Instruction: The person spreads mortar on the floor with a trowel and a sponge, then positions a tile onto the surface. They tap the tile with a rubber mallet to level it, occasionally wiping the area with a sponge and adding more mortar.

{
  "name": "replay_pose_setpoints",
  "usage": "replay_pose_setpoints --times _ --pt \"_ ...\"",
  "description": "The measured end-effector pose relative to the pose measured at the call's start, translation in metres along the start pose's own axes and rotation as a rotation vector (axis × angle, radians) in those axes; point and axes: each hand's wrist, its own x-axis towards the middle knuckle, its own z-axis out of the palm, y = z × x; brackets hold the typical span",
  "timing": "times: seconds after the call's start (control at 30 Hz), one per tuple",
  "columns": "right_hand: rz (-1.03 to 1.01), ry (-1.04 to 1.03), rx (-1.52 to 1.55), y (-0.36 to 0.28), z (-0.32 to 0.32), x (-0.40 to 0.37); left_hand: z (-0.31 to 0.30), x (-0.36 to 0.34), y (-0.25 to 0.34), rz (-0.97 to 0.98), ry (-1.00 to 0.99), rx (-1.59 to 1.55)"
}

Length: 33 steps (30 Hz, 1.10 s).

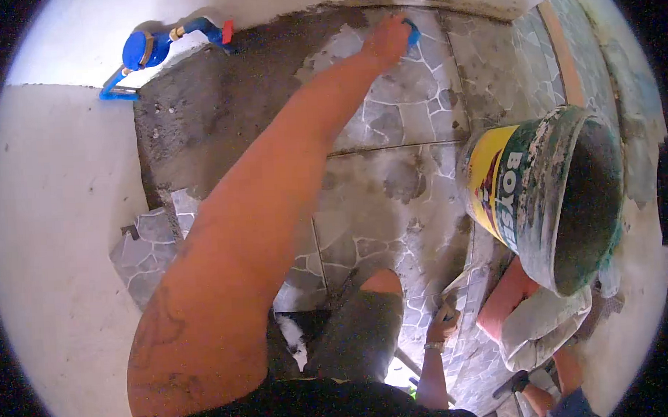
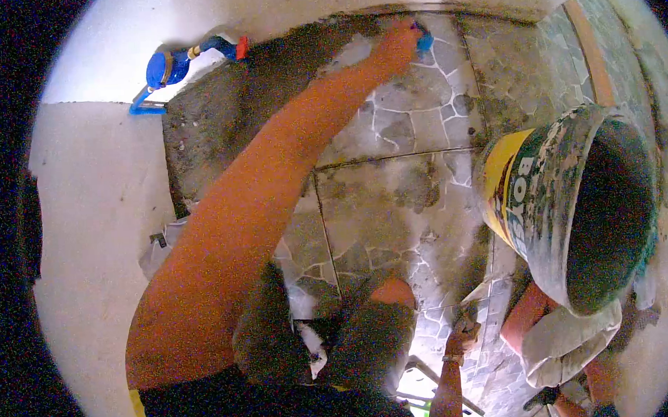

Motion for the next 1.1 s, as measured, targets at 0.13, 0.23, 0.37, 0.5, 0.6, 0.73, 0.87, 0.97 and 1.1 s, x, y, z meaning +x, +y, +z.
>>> replay_pose_setpoints --times 0.13,0.23,0.37,0.5,0.6,0.73,0.87,0.97,1.1 --pt "-0.004 -0.006 -0.010 -0.013 -0.007 -0.001 -0.020 0.003 -0.023 -0.060 0.283 0.191" --pt "0.030 -0.006 -0.024 -0.015 -0.007 0.000 -0.011 0.004 -0.063 -0.036 0.413 0.286" --pt "0.035 -0.034 0.015 -0.012 -0.008 -0.001 -0.027 -0.019 -0.088 -0.235 0.183 0.199" --pt "-0.042 -0.018 0.037 -0.018 -0.005 0.003 -0.032 -0.028 -0.128 -0.109 0.029 0.183" --pt "-0.017 0.023 -0.028 0.003 -0.005 -0.003 -0.074 -0.030 -0.122 -0.001 -0.206 0.106" --pt "-0.036 -0.009 0.032 -0.018 -0.005 -0.002 -0.087 -0.072 -0.122 0.108 -0.331 0.174" --pt "0.020 -0.055 0.036 -0.037 -0.016 -0.003 -0.146 -0.153 -0.068 0.082 -0.416 0.179" --pt "0.042 -0.042 -0.002 -0.025 -0.010 -0.003 -0.153 -0.230 -0.054 -0.038 -0.272 -0.028" --pt "0.053 -0.038 0.009 -0.028 -0.010 -0.004 -0.192 -0.255 -0.025 -0.141 -0.287 -0.184"
